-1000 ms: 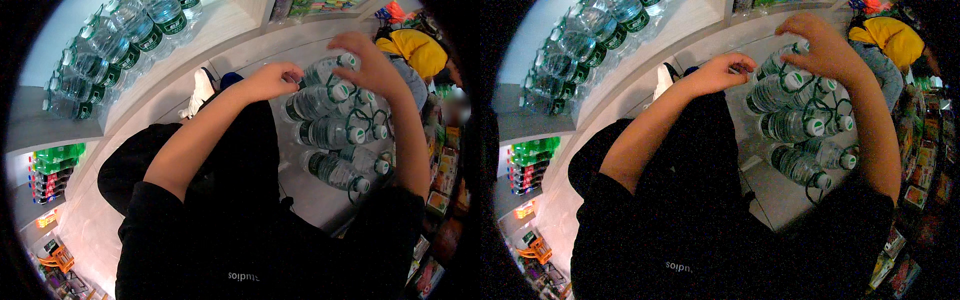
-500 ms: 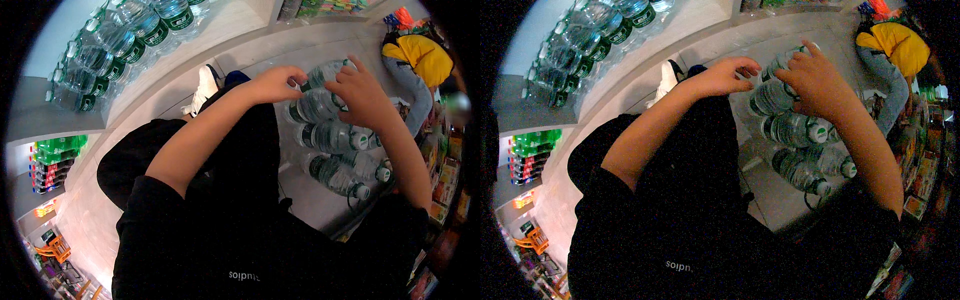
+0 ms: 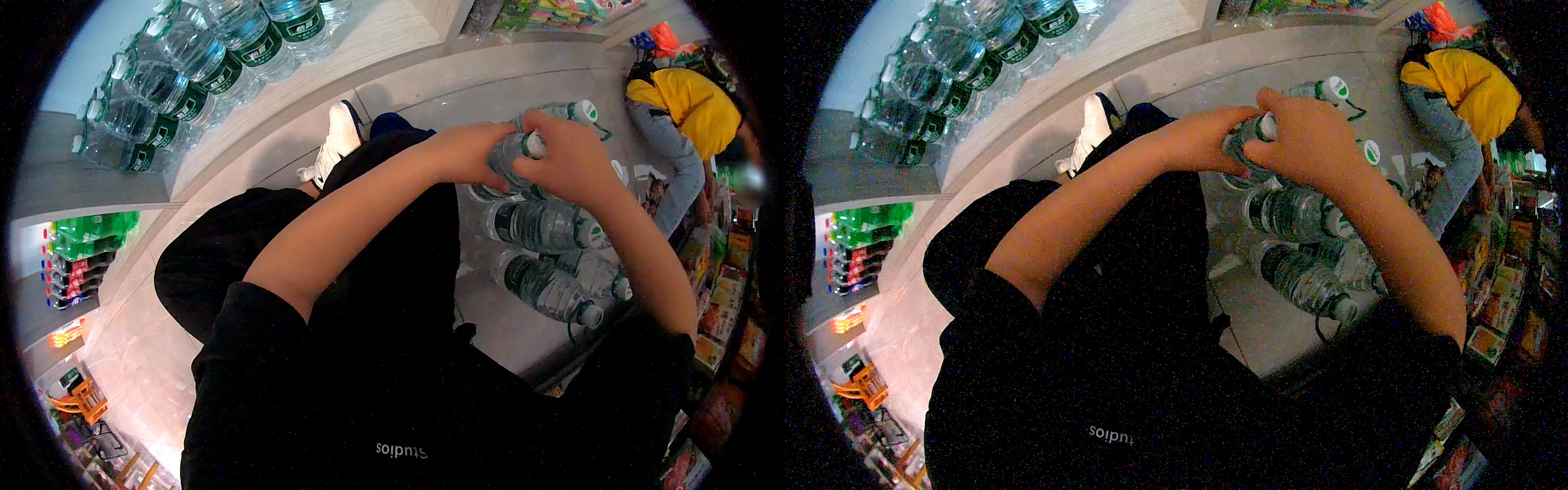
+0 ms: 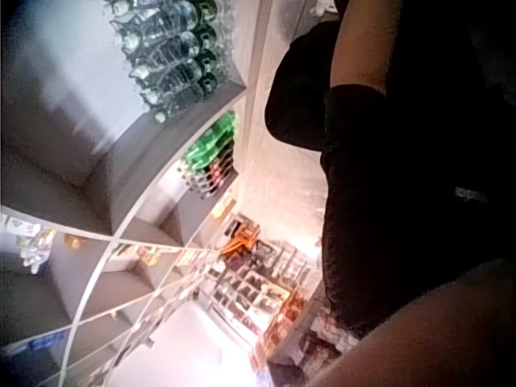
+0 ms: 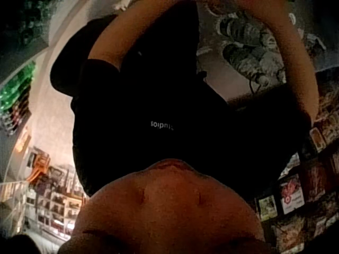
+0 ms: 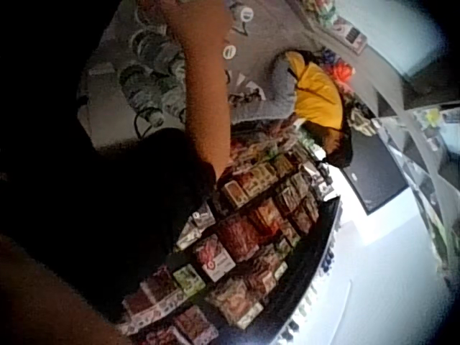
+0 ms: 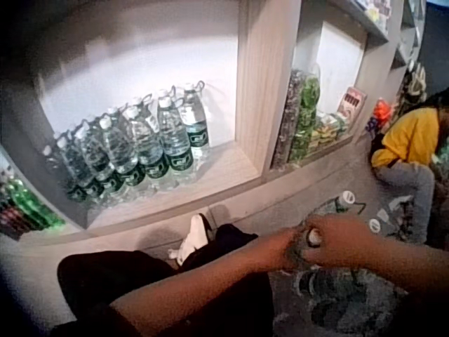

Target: The person organizes water bottles on a shelf by hand. They pick up individual bottles from a stack on the floor and place them onto a low shelf, arranging them into rows.

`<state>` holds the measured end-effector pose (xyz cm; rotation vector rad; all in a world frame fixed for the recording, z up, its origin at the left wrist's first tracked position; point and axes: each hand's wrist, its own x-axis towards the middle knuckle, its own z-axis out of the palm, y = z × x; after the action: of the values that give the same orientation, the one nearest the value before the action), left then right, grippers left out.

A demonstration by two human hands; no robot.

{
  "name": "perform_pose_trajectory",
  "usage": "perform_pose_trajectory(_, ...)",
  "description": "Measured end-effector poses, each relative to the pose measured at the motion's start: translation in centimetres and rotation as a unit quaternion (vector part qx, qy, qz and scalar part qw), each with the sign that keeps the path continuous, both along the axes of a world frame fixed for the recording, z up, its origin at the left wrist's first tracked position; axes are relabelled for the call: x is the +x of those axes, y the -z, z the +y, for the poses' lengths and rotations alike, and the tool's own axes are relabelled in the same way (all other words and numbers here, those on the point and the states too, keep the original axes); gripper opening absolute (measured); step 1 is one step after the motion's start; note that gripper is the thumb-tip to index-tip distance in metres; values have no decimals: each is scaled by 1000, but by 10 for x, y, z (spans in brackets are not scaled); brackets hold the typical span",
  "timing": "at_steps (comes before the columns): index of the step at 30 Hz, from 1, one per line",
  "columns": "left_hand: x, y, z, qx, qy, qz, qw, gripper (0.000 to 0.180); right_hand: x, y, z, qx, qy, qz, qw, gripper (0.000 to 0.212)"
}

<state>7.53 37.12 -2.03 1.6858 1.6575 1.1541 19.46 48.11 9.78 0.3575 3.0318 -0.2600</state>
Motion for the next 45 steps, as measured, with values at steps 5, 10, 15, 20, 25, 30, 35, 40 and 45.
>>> perform_pose_trajectory(5,-10,-12,-3,-84,-3,-1,996,88,-20,-9,0,-11,42,-21,999,45)
perform_pose_trajectory(10,-31,-19,-14,-83,-95,-131,983,87,-53,-21,12,-31,56,87,994,50)
perform_pose_trajectory(15,-56,-15,-16,35,-169,-263,949,93,-110,-46,22,-69,27,157,985,64)
perform_pose_trajectory(20,-103,6,-7,117,-281,-153,940,90,-161,-69,12,-127,-7,141,982,42)
perform_pose_trajectory(25,-142,8,-8,155,-335,-161,915,84,-203,-73,-4,-258,-3,164,952,30)
perform_pose_trajectory(30,-161,6,-6,147,-406,-105,896,80,-241,-69,-6,-226,59,119,965,34)
perform_pose_trajectory(35,-193,14,-3,176,-386,-151,893,73,-267,-63,2,-291,-18,136,947,38)
perform_pose_trajectory(40,-208,18,0,177,-437,-153,868,71,-297,-51,21,-320,-109,143,930,42)
perform_pose_trajectory(45,-211,26,8,207,-445,-117,863,75,-316,-50,37,-169,-212,161,949,48)
